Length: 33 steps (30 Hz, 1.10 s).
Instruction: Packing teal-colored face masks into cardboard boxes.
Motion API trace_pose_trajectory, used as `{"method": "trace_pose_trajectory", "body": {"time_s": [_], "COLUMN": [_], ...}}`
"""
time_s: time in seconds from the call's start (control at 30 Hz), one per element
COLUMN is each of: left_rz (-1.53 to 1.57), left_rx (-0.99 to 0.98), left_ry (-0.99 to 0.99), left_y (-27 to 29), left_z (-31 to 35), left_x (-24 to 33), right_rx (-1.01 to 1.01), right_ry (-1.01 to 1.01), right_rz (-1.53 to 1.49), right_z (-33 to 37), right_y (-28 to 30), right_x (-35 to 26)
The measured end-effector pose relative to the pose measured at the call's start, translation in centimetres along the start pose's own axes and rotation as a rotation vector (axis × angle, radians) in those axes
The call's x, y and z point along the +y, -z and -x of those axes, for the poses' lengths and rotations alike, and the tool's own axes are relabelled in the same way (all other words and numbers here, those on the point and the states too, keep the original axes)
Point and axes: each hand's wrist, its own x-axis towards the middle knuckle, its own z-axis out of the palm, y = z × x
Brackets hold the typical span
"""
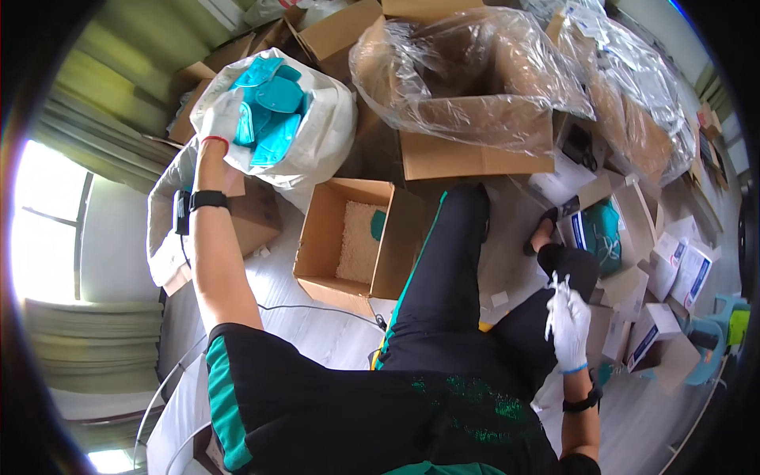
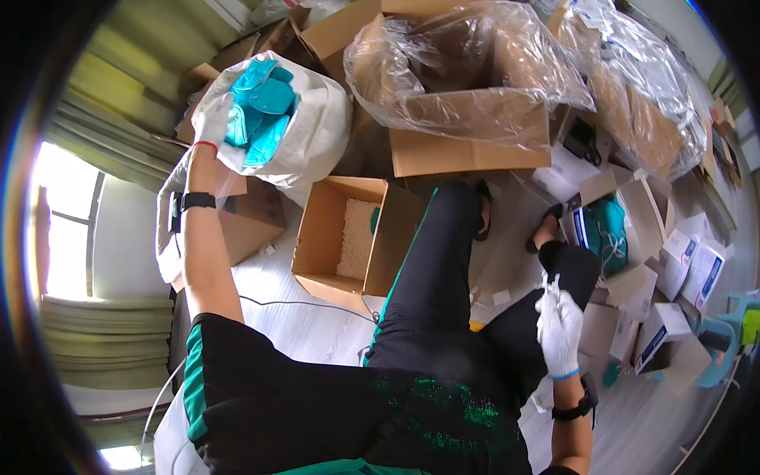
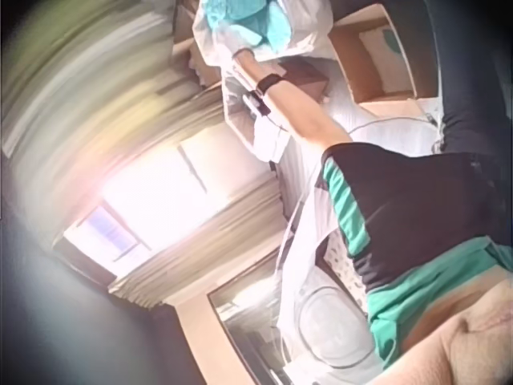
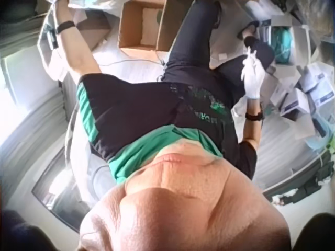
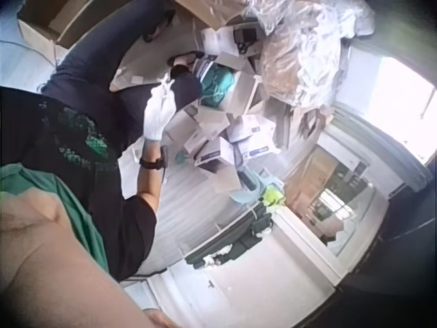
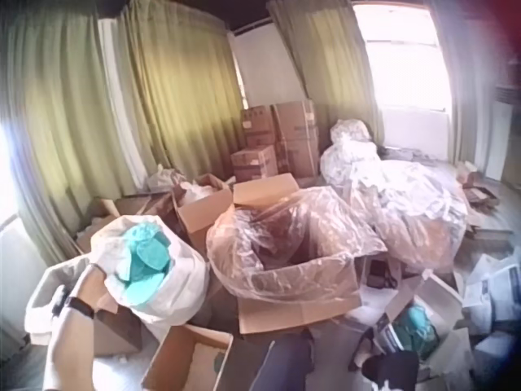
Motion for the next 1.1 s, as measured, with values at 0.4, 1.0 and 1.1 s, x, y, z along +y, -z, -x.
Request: {"method": "trace_pose_trajectory", "body": {"time_s": [0.4,1.0,1.1], "left_rz": [0.723,0.905,0.883], "left_rx": [-0.831,-1.054,-0.752], "left_ry": [-0.451,-0.670,-1.108], "left_y": [-15.6,-25.6,-26.4], "left_z": [26.7,36.8,37.0], "left_x": [30.9,38.2,37.0], "right_rx": [-0.005,0.104,0.054], "right_ry": [0.186,1.071,1.068], "right_rz": [-0.638,1.031,1.051], "right_z": [-4.9,-5.0,-4.0], "right_y": [1.7,2.5,2.4], "right_x": [-7.3,-6.5,-6.0]}}
